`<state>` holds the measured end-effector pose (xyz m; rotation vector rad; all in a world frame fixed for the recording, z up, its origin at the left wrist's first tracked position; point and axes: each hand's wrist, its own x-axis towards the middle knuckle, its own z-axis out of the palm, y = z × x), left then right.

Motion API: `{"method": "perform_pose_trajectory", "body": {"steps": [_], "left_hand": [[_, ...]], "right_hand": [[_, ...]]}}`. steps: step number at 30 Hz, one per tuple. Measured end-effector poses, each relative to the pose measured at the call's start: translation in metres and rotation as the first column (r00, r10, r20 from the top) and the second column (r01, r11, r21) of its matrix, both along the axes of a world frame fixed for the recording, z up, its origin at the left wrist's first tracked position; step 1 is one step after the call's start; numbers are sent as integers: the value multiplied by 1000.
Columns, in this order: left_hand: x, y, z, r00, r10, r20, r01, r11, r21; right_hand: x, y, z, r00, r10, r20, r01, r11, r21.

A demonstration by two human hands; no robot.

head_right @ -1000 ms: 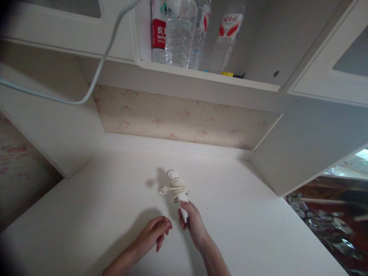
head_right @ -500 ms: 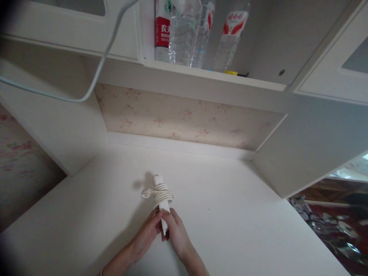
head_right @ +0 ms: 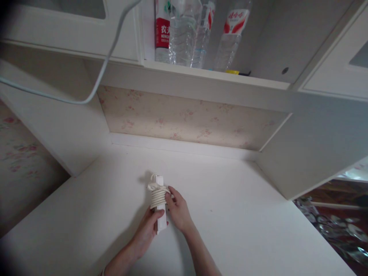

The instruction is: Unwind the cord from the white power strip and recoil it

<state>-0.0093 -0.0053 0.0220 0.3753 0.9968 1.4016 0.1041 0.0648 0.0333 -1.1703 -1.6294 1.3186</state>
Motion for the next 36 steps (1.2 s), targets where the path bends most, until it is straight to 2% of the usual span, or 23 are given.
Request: {"method": "perform_pose_trajectory", "body": {"steps": [5, 8, 11, 17, 23, 27, 31, 33, 36], "left_hand": [[-2, -1, -1, 1000, 29, 7, -29, 999, -16], [-5, -1, -5, 994, 33, 103, -30, 999, -31], [-6, -1, -7, 972, -12, 234, 10, 1000, 6], [-7, -3, -9, 943, -101, 316, 74, 993, 97], [-9, -5, -13, 933, -166, 319, 125, 981, 145], [-9, -5, -15, 936, -210, 281, 169, 972, 163], [-11, -7, -18, 941, -290, 175, 255, 946, 199], [-13, -9, -14, 933, -347, 97, 319, 921, 225], [-18, -15, 1, 889, -457, -33, 449, 854, 262]], "right_hand": [[-4, 1, -17, 980, -119, -158, 111, 992, -62], [0, -1, -28, 944, -205, -259, 176, 976, -131], [4, -3, -35, 915, -258, -310, 217, 963, -162], [8, -3, -37, 863, -292, -412, 215, 951, -224], [11, -1, -41, 793, -308, -525, 180, 943, -280], [13, 0, -36, 758, -325, -566, 158, 933, -324], [17, 6, -25, 765, -294, -573, 123, 940, -318], [19, 12, -16, 769, -259, -585, 90, 949, -301], [25, 23, 3, 778, -230, -584, 62, 954, -293]]}}
